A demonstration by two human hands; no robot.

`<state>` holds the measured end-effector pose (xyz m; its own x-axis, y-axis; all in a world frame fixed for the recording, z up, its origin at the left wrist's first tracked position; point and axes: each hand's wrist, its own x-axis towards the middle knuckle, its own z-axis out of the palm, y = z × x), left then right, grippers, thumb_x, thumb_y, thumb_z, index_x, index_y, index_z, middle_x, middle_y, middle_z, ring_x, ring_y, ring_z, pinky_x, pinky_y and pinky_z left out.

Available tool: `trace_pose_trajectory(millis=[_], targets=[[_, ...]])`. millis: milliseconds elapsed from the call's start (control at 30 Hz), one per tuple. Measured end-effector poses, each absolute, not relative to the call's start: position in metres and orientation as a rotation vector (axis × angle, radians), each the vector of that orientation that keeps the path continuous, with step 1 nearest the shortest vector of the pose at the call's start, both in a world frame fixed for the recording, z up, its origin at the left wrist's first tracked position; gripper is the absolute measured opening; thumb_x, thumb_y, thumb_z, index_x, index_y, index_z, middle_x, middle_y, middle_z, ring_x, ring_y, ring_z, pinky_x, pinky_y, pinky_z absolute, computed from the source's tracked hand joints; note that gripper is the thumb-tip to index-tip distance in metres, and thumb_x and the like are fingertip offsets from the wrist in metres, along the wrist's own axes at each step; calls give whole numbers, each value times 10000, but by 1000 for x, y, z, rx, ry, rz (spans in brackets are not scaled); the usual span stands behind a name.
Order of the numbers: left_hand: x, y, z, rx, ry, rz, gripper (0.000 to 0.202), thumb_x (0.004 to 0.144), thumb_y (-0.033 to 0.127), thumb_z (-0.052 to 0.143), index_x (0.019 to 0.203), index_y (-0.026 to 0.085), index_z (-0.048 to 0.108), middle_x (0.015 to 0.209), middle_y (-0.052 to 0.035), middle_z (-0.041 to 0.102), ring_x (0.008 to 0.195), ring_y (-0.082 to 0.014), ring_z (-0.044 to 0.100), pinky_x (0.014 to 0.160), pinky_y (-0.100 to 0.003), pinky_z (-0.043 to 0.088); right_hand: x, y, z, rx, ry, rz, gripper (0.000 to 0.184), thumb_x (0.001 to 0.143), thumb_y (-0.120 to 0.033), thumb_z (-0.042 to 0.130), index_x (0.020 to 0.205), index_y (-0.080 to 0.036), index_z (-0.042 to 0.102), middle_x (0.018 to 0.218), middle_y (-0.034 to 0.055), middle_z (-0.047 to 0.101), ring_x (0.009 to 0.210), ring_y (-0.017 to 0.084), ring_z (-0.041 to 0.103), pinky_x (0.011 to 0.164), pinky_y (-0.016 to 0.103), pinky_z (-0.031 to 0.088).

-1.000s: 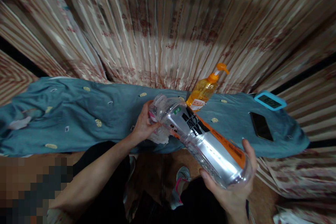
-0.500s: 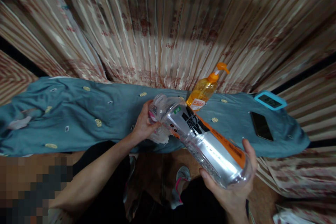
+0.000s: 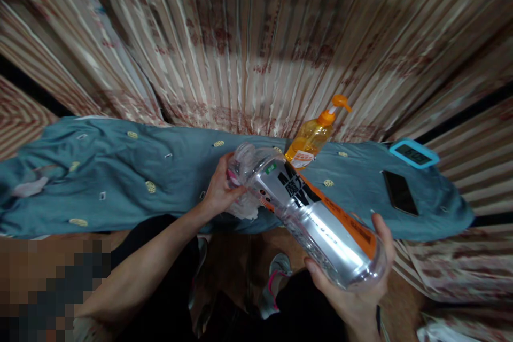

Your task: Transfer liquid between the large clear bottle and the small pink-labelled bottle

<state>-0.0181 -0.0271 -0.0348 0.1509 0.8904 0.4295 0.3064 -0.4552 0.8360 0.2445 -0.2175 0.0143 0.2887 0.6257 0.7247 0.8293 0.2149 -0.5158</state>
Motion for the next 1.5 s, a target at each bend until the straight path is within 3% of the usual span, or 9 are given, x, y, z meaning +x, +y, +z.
trace_pose_trajectory(millis=[200, 400, 633, 967, 1133, 1367, 1500], targets=[[-18, -28, -34, 1843, 1131, 1306, 872, 776, 445, 941, 1483, 195, 496, 1459, -179, 659, 1386, -379, 650, 1206, -577, 524, 246, -218, 12, -1523, -1361, -210, 1339, 633, -718, 946, 1686, -80, 418, 1588, 315, 513, 1400, 563, 546, 1167, 871, 327], [-18, -28, -33, 1855, 1135, 1300, 890, 764, 432, 944, 1486, 184, 485, 1465, -190, 655, 1392, -385, 647, 1211, -585, 518, 248, -218, 11, -1527, -1368, -217, 1357, 613, -747, 945, 1683, -97, 423, 1597, 276, 516, 1392, 500, 565, 1215, 792, 350], [-18, -28, -33, 1852, 1126, 1312, 881, 764, 424, 948, 1488, 208, 495, 1460, -170, 663, 1380, -377, 652, 1199, -572, 526, 245, -217, 13, -1510, -1408, -270, 1309, 656, -768, 919, 1676, -108, 431, 1626, 256, 502, 1444, 489, 541, 1281, 777, 276], [-17, -28, -32, 1835, 1127, 1293, 891, 762, 427, 938, 1488, 175, 489, 1459, -197, 652, 1393, -394, 641, 1215, -598, 516, 246, -218, 14, -1488, -1446, -313, 1306, 678, -794, 895, 1692, -127, 415, 1597, 248, 526, 1342, 460, 606, 1247, 753, 352], [-17, -28, -32, 1822, 1132, 1289, 898, 755, 423, 945, 1485, 170, 487, 1457, -203, 654, 1397, -403, 642, 1214, -610, 516, 250, -219, 10, -1505, -1435, -274, 1356, 641, -789, 921, 1693, -106, 404, 1622, 265, 506, 1394, 495, 570, 1218, 768, 381], [-17, -28, -33, 1830, 1125, 1304, 892, 756, 436, 953, 1483, 195, 497, 1461, -185, 661, 1392, -392, 646, 1210, -593, 517, 248, -218, 13, -1467, -1478, -305, 1303, 677, -736, 933, 1701, -129, 403, 1648, 255, 485, 1473, 506, 518, 1278, 805, 255], [-17, -27, -34, 1839, 1125, 1306, 899, 760, 448, 951, 1493, 199, 494, 1465, -180, 660, 1385, -383, 649, 1209, -584, 517, 248, -217, 13, -1506, -1430, -291, 1354, 630, -788, 928, 1691, -124, 412, 1604, 252, 521, 1404, 489, 577, 1254, 792, 332]])
